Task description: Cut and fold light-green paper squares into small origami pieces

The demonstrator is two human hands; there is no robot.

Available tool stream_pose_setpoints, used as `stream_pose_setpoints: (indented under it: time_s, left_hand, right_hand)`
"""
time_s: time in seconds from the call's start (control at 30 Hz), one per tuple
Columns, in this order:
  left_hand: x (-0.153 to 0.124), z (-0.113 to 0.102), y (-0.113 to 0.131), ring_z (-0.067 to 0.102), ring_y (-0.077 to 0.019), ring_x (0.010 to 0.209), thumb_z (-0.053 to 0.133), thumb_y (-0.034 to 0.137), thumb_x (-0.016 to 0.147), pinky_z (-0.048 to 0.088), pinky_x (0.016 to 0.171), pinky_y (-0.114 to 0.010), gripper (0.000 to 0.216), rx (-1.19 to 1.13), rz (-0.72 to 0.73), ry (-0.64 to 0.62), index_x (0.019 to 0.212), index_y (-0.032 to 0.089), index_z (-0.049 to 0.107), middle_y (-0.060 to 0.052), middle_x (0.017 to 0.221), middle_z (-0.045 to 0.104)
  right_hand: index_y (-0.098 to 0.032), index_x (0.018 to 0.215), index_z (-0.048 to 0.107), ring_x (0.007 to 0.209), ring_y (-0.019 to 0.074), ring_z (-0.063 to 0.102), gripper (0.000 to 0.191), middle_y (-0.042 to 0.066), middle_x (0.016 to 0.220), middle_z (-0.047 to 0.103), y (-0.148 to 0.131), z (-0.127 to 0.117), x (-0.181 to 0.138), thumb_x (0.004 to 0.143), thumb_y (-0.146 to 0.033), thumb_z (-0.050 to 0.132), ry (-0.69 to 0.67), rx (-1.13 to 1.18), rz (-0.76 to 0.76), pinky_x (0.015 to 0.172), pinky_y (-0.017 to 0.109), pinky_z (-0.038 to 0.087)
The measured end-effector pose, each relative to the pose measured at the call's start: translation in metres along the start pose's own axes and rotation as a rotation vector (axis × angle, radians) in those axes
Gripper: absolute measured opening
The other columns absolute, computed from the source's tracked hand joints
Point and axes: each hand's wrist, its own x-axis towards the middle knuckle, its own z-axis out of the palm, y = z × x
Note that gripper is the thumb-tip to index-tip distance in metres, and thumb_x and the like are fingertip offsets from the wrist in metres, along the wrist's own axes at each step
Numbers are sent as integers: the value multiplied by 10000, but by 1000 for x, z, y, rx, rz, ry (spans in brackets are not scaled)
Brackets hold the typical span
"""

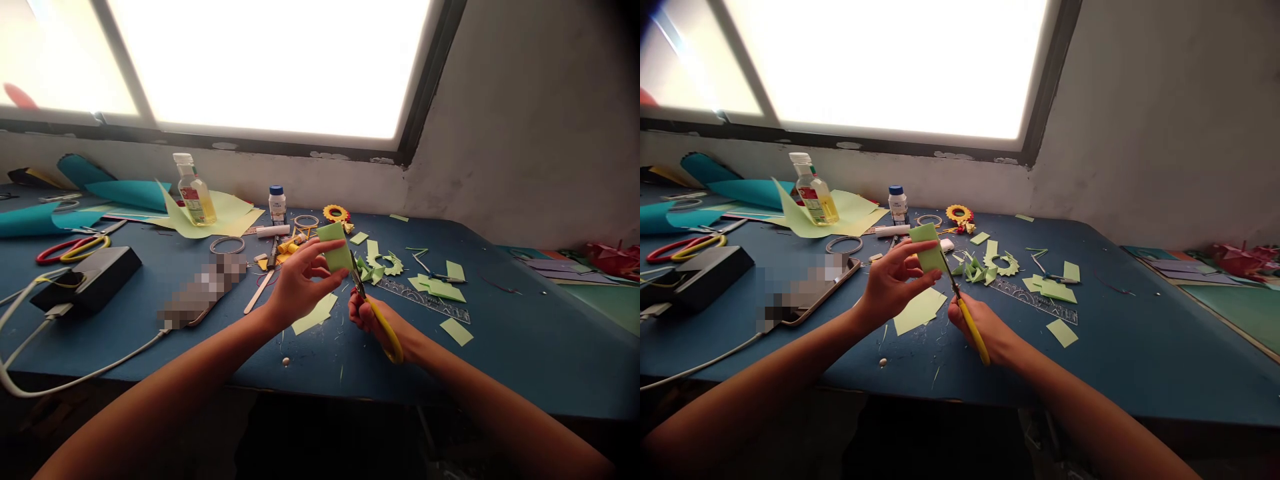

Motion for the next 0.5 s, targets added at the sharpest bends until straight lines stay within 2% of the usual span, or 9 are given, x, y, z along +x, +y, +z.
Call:
stream_pose_setpoints:
  time_s: [0.5]
  left_hand:
    - [0, 1, -1, 648, -141, 787, 737, 194, 697, 616, 688, -276, 417, -39, -49, 14, 1101, 186, 634, -65, 1134, 479]
  right_hand:
    - [-205, 852, 446, 642, 147, 384, 551, 7, 746, 439, 12, 0, 1, 827, -729, 277, 18, 27, -6, 560, 269, 354]
